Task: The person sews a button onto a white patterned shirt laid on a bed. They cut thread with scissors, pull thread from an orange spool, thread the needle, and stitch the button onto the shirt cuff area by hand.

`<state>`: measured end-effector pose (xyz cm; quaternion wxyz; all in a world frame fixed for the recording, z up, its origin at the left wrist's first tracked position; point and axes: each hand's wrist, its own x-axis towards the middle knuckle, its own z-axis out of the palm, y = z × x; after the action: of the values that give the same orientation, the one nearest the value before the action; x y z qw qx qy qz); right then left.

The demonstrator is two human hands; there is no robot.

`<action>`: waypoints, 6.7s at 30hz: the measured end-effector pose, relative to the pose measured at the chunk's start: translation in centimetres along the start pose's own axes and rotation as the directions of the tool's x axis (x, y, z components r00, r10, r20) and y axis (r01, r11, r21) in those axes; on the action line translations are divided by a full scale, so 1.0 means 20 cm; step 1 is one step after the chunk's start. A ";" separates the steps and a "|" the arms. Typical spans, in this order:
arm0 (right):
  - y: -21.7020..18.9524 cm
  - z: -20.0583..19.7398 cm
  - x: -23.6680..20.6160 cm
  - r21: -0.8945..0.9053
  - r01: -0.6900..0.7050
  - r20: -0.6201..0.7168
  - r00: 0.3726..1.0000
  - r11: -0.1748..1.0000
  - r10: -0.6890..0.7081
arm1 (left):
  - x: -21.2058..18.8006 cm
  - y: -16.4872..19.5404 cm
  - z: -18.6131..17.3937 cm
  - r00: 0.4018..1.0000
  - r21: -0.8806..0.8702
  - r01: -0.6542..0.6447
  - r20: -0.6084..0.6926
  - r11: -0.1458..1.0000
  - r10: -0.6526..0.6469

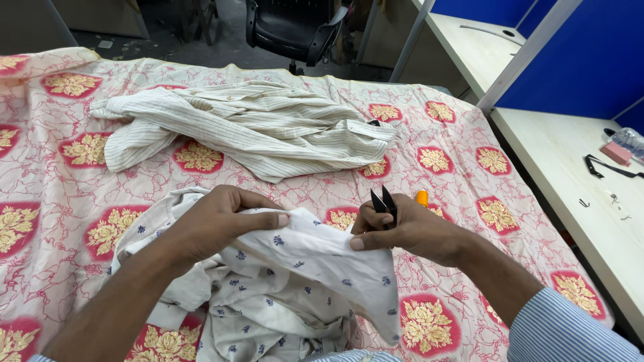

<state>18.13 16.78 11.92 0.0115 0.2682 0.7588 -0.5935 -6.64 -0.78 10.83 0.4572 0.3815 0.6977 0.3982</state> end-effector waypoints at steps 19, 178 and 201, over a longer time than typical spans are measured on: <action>0.02 0.22 0.05 0.303 0.087 -0.104 0.993 0.949 -0.057 | 0.00 -0.17 0.20 0.861 0.108 -0.505 0.000 0.856 0.508; 0.84 0.65 0.30 0.593 -0.363 0.158 0.928 0.719 0.338 | 0.27 -0.65 0.51 0.905 -0.148 0.413 -0.049 0.899 -0.423; 0.93 0.64 0.32 0.651 -0.371 0.233 0.928 0.662 0.291 | 0.32 -0.74 0.52 0.947 -0.079 0.309 -0.061 0.948 -0.314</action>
<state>16.63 10.54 -10.62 0.0606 0.3543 0.4222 -0.8322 -1.15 1.23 -7.46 0.5014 0.2358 0.7514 0.3584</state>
